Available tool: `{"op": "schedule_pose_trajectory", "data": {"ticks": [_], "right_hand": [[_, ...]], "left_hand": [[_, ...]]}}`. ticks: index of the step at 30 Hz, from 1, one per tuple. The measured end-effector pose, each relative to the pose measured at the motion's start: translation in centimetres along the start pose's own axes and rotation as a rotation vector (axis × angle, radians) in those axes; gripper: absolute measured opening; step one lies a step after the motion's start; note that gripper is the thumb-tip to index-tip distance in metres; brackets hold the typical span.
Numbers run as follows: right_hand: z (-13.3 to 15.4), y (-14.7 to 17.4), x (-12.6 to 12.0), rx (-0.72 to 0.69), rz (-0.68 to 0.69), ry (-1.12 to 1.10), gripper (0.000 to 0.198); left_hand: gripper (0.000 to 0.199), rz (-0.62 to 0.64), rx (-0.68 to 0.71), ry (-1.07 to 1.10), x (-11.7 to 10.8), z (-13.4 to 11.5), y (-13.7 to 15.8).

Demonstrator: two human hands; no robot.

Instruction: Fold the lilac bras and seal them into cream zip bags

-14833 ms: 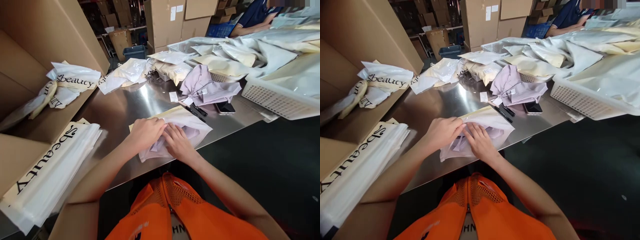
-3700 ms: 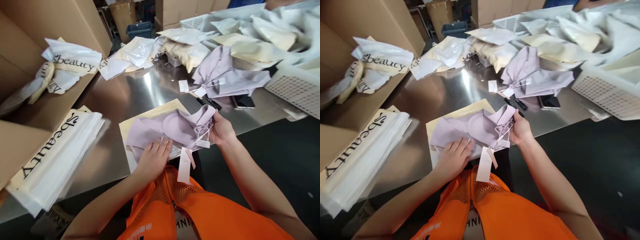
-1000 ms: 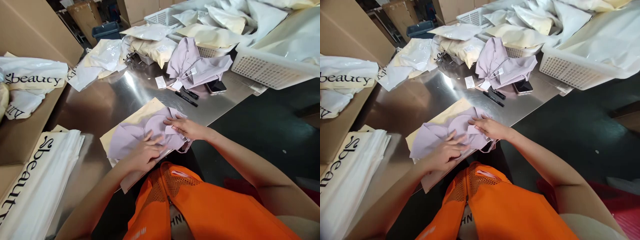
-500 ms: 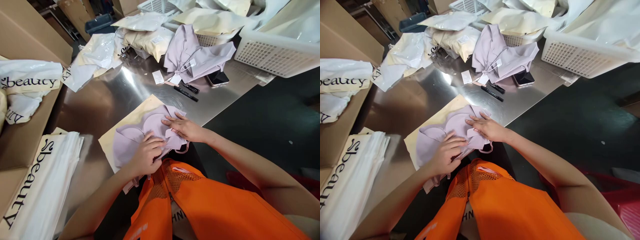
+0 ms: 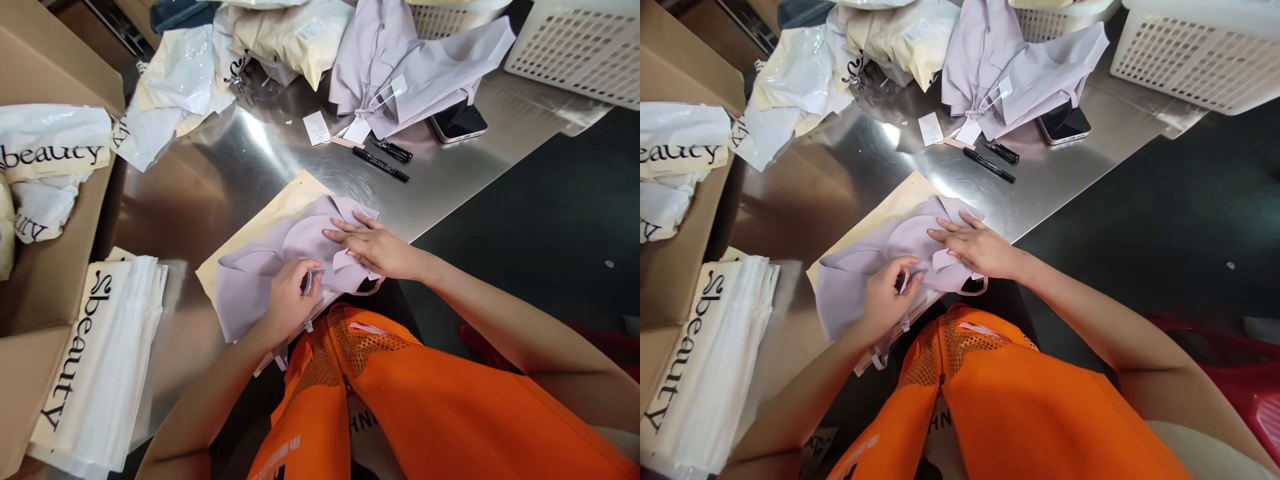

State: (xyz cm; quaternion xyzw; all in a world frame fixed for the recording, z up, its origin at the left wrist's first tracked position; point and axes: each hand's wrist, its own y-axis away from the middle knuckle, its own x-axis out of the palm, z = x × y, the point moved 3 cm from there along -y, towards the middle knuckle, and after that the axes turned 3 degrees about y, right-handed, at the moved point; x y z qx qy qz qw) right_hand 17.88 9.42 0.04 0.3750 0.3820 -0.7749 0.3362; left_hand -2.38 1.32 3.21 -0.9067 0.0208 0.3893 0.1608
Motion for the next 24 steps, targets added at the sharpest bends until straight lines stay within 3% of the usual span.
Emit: {"op": "schedule_pose_trajectory", "data": {"ticks": [7, 13, 16, 21, 24], "right_hand": [[0.0, 0.1, 0.1, -0.014, -0.014, 0.002, 0.039], [0.1, 0.0, -0.1, -0.009, -0.004, 0.01, 0.037], [0.1, -0.1, -0.2, -0.009, -0.001, -0.01, 0.038], [-0.1, -0.1, -0.2, 0.01, 0.019, -0.019, 0.036], [0.0, -0.1, -0.2, -0.011, 0.002, -0.008, 0.033]], "left_hand": [[0.009, 0.118, 0.065, -0.118, 0.7, 0.1, -0.1], [0.013, 0.112, 0.066, -0.107, 1.1, 0.4, 0.1], [0.011, 0.067, 0.002, 0.021, 0.4, 0.7, 0.5], [0.007, -0.008, -0.087, 0.528, -0.5, 1.9, 1.6], [0.01, -0.004, -0.095, 0.524, -0.6, 2.0, 1.8]]}}
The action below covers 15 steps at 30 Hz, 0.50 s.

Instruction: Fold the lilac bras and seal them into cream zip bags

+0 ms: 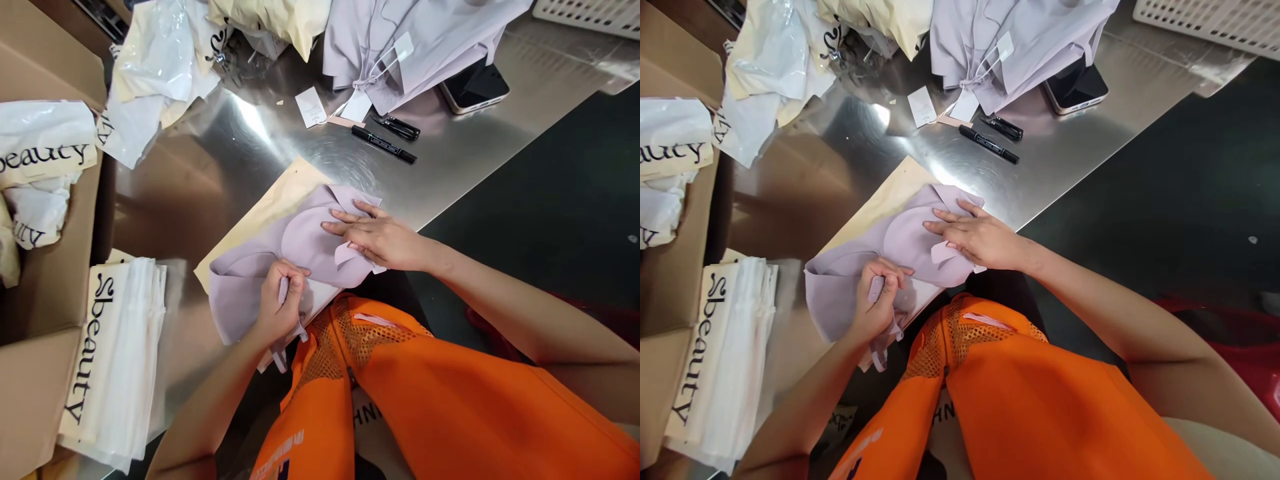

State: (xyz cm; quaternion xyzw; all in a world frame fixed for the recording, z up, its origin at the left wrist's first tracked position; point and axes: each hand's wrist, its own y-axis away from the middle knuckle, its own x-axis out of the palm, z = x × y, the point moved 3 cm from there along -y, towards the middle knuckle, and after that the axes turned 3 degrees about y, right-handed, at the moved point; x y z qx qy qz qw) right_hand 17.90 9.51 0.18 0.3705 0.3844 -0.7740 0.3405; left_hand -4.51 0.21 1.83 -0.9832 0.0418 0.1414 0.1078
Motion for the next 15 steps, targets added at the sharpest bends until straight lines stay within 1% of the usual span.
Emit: {"op": "schedule_pose_trajectory", "data": {"ticks": [3, 5, 7, 9, 12, 15], "right_hand": [[0.0, 0.1, 0.1, 0.013, 0.006, 0.01, 0.038], [0.0, 0.1, 0.1, 0.023, 0.009, 0.017, 0.041], [0.0, 0.2, 0.2, 0.015, 0.005, 0.019, 0.041], [0.0, 0.2, 0.2, 0.007, 0.002, 0.02, 0.038], [0.0, 0.2, 0.2, 0.033, 0.023, -0.002, 0.039], [-0.1, 0.2, 0.2, 0.074, 0.047, -0.044, 0.039]], "left_hand": [[0.016, 0.045, -0.009, -0.253, 0.3, -0.4, -0.3], [0.016, 0.128, 0.053, -0.443, 0.9, -0.9, -0.5], [0.023, 0.2, 0.138, -0.569, 1.4, -1.2, -0.5], [0.023, 0.242, 0.197, -0.609, 1.7, -1.3, -0.4], [0.02, 0.292, 0.228, -0.604, 1.8, -1.2, 0.1], [0.018, 0.277, 0.23, -0.604, 1.6, -1.1, 0.6]]}}
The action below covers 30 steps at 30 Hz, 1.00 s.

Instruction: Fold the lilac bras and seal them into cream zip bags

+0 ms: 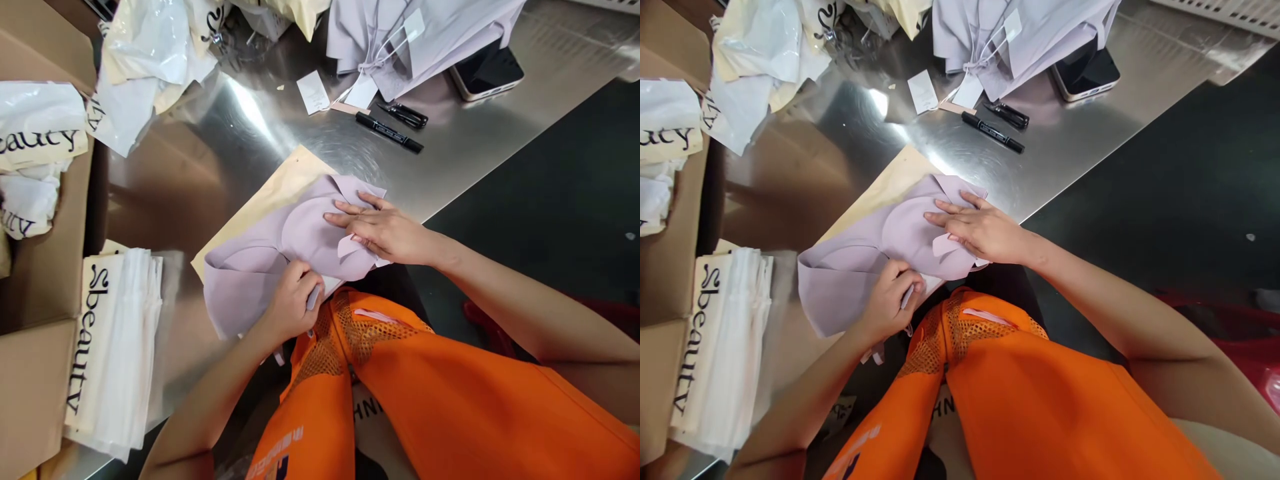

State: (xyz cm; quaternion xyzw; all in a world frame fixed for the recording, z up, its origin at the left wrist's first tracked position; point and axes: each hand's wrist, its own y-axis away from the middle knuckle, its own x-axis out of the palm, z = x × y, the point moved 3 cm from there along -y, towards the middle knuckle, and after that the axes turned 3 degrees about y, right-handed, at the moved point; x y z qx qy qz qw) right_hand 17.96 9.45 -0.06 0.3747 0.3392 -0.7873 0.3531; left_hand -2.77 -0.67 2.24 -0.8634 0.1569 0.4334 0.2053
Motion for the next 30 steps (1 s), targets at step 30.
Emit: {"op": "schedule_pose_trajectory", "data": {"ticks": [30], "right_hand": [[-0.27, -0.03, 0.07, 0.078, 0.063, -0.07, 0.037]], "left_hand": [[0.011, 0.0, 0.108, -0.019, 0.23, 0.02, 0.93]]}}
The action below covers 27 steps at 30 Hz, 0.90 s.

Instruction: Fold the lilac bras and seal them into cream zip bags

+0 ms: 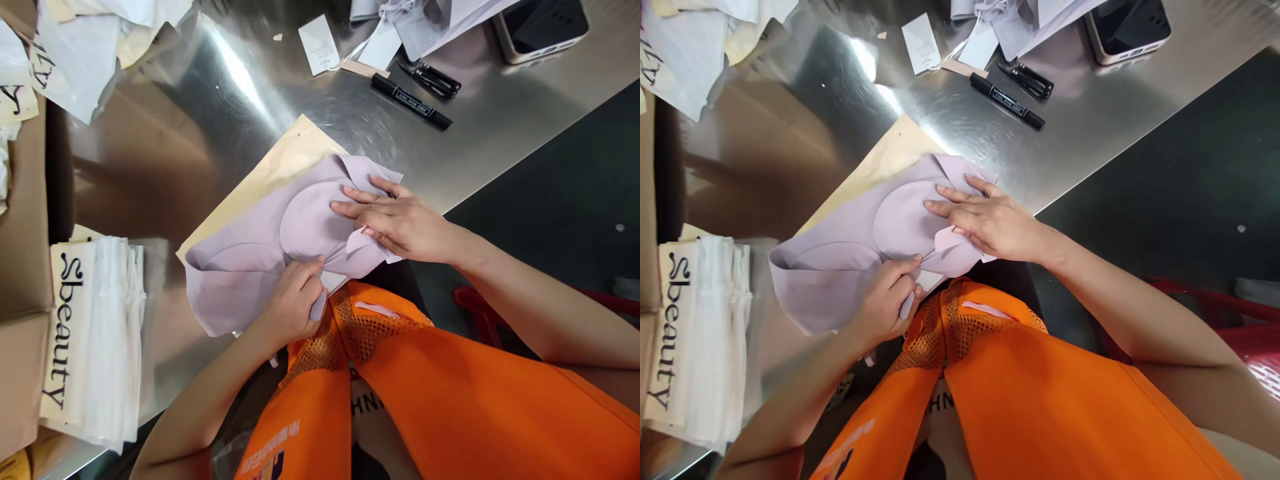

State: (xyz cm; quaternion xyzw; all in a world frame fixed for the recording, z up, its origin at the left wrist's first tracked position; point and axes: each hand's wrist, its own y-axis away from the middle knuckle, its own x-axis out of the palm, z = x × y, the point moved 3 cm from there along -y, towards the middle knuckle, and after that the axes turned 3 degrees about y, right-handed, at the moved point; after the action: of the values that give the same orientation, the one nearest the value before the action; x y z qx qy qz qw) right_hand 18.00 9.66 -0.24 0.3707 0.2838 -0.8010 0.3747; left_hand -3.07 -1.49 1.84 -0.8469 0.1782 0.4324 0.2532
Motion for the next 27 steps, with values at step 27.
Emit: {"op": "schedule_pose_trajectory", "data": {"ticks": [27], "right_hand": [[0.01, 0.05, -0.28, -0.06, -0.054, 0.0, 0.033]], "left_hand": [[0.024, 0.117, 0.188, -0.154, 0.74, -0.07, 0.48]]}}
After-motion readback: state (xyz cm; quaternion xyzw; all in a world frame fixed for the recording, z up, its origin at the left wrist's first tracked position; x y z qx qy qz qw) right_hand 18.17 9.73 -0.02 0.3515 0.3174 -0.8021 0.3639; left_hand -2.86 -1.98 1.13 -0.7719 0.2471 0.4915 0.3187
